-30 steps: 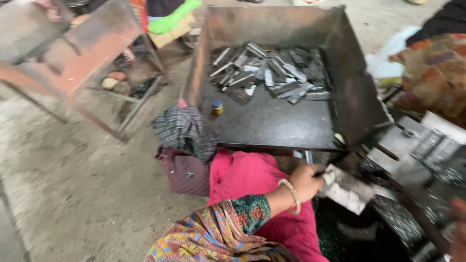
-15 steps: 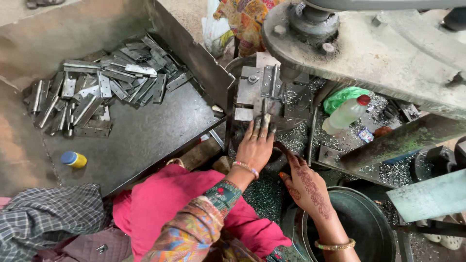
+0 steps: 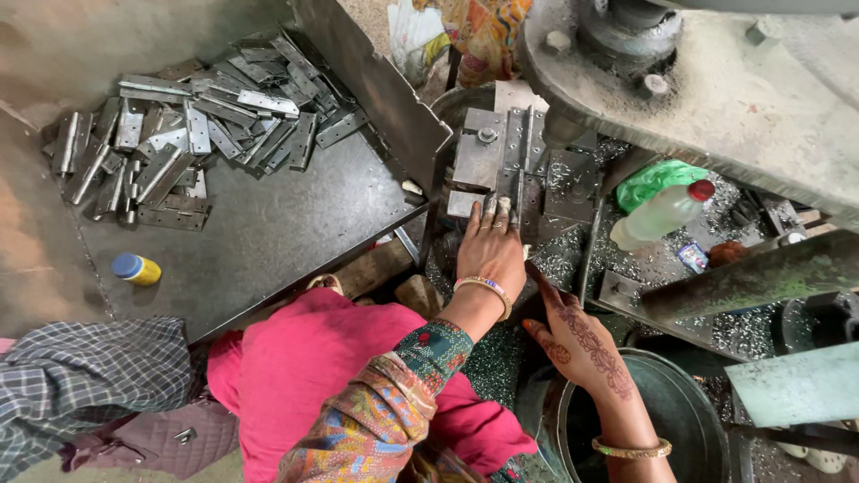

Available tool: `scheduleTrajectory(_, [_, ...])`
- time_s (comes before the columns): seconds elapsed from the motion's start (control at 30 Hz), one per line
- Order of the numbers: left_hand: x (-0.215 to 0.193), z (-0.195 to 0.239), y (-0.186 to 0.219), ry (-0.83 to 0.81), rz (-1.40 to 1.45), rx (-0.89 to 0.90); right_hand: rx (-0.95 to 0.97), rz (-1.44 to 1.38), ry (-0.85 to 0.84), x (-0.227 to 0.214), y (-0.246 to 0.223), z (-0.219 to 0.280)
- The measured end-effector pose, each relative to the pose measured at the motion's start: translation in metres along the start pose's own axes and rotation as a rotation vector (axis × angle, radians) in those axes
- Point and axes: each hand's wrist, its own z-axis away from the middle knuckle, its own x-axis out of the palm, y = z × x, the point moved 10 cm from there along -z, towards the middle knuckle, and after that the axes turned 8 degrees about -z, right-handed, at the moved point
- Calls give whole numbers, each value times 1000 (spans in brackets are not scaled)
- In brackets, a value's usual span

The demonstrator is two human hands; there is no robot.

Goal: The person assembles metal hinges by placing components into a mechanical press and using a hand tool to secure the parts together.

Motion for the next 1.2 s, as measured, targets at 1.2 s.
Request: scheduleTrajectory(1.2, [-20, -6, -14, 63, -78, 33, 130, -4, 90, 104, 175, -53])
